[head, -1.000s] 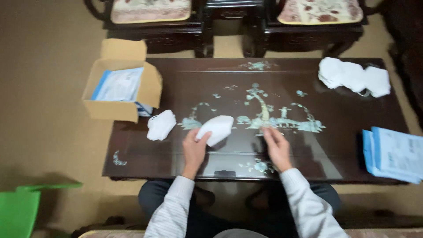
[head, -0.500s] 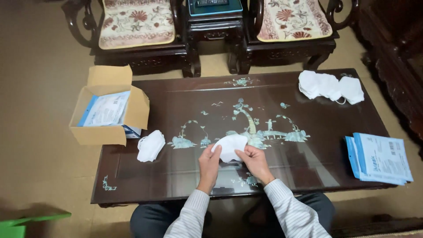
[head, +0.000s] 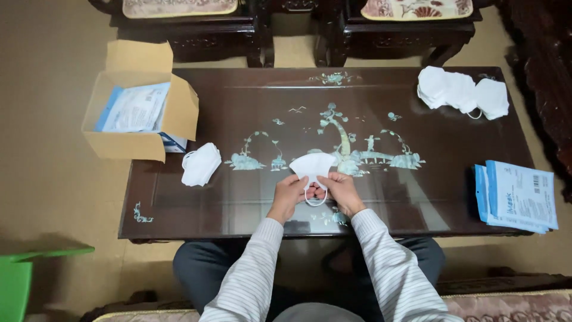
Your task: Packaging individual white face masks into blue plastic sleeves on a table.
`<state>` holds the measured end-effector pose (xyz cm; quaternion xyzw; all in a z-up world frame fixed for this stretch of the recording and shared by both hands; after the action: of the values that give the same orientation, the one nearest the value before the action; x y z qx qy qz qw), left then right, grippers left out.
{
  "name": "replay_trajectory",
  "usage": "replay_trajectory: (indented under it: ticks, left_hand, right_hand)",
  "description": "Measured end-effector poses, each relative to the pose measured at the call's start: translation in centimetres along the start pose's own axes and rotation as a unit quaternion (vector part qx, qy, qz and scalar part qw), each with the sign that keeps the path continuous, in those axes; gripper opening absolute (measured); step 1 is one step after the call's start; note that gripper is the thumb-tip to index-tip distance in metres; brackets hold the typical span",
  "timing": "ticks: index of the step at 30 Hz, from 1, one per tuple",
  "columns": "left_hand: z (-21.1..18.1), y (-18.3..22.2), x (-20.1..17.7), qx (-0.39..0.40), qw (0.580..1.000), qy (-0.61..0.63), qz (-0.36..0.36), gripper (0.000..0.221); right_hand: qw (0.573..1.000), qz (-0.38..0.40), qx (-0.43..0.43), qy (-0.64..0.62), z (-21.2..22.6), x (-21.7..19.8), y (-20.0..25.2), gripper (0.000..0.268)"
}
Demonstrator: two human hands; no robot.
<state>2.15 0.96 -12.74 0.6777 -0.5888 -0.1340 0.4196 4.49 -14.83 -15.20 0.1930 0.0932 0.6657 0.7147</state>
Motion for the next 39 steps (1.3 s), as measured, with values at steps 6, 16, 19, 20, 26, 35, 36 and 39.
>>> replay_trajectory:
  ticks: [6, 16, 19, 20, 26, 35, 36, 39]
  left_hand:
    - [0.1, -0.2, -0.2, 0.005, 0.999, -0.011, 0.032, 0.039]
    - [0.6, -0.7, -1.0, 0.003, 0.999, 0.009, 0.033, 0.034]
    - [-0.4, 1.8, 0.2, -0.063, 0.964, 0.233, 0.113, 0.068]
    - [0.2, 0.9, 0.1, -0.032, 0.977, 0.191, 0.089, 0.061]
    - [5.4, -7.4, -2.4, -0.024, 0.998, 0.056, -0.012, 0.062]
    - [-2.0, 3.8, 2.3, -0.05, 0.996, 0.056, -0.044, 0.048]
    - [-2.5, 4.6, 2.6, -0.071, 0.995, 0.049, -0.046, 0.043]
    - [-3.0, 5.6, 3.0, -0.074, 0.996, 0.026, -0.044, 0.044]
  right_hand:
    - [1.0, 0.011, 0.006, -0.015, 2.0, 0.3, 1.4, 0.008]
    - [0.998, 0.045, 0.019, -0.031, -1.8, -2.5, -1.4, 0.03]
    - [0.998, -0.047, 0.01, -0.039, -4.7, -2.3, -3.2, 0.04]
    - [0.997, -0.071, -0.006, -0.012, -5.9, -2.5, -3.9, 0.04]
    - [0.935, -0.149, -0.229, 0.225, 0.9, -5.9, 1.1, 0.037]
    - [0.63, -0.405, -0.351, 0.561, 6.6, -36.7, 4.9, 0.046]
    - [0.639, -0.397, -0.306, 0.583, 4.9, -41.1, 4.4, 0.055]
    - [0.799, -0.328, -0.092, 0.496, 4.9, -43.4, 5.4, 0.072]
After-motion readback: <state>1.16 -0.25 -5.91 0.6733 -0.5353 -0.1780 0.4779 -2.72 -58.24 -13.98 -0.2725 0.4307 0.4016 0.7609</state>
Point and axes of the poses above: each hand's wrist, its own y-axis away from the middle knuckle, its own x-axis out of the palm, z = x × y, the point moved 3 cm from there along -y, towards the middle knuckle, and after that the axes turned 8 degrees about -x, right-handed, at the moved point
